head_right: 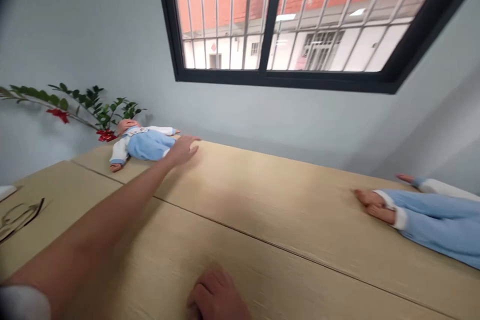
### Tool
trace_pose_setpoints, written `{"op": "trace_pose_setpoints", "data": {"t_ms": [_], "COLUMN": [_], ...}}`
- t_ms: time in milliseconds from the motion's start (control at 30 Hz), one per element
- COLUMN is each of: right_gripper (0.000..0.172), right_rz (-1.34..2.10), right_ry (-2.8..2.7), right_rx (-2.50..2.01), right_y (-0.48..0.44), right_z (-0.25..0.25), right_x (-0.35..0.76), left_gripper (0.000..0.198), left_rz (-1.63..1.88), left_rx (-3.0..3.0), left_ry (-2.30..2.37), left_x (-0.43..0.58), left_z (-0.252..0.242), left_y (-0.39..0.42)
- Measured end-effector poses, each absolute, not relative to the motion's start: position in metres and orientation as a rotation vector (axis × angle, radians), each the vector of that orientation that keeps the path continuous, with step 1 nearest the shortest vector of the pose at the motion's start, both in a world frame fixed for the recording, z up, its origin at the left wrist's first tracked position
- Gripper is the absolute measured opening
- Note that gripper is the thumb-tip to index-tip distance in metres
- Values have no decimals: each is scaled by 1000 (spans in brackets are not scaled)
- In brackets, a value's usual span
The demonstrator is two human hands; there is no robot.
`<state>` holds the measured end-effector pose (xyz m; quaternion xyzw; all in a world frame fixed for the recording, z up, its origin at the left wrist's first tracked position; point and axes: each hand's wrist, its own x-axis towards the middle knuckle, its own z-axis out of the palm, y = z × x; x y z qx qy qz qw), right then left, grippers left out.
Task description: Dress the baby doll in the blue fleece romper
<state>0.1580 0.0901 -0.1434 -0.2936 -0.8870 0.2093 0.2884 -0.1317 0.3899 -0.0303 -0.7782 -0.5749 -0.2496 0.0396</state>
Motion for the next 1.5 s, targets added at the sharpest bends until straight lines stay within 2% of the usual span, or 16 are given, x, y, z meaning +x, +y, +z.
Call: {"op": "trace_pose_setpoints", "data": {"t_ms": [133,267,400,500,567,700,867,1133,1500], "right_gripper": [25,16,20,29,29,14,14,26,17], "right_rz": [705,473,433,351,345,494,691,778,724], "right_ry": [-1962,-1448,-794,-469,-278,-105,-42,-57,-48], "right_rx": [-960,-1129,-1191,-1187,-1150,-988,-762,-588,-674], "right_y": [85,114,159,182,189,193,208,244,237], "right_z": [-121,-105,-96,-93,-95,-102,-107,-112,-116], "right_x": [166,219,312,392,445,531,587,611,595], "left_gripper": [26,17,18,18,18,24,21,27,28], "left_rz": [-814,-713,-674,-478,-355,-293,-260,-244,-217], "left_rx": [-2649,-2875,-3080,-3246,-3307,-3376,-3373,-3346,-3362], "left_ry": [-1631,-1546,-1598,-1394,-1243,-1367,-1309,-1369,-1380], "left_x": [-17,58,103,121,124,121,122,124,127], "left_z": [-62,-86,-93,-99,-103,-107,-110,-112,-109], "left_y": [302,212,150,121,113,119,124,121,123]}}
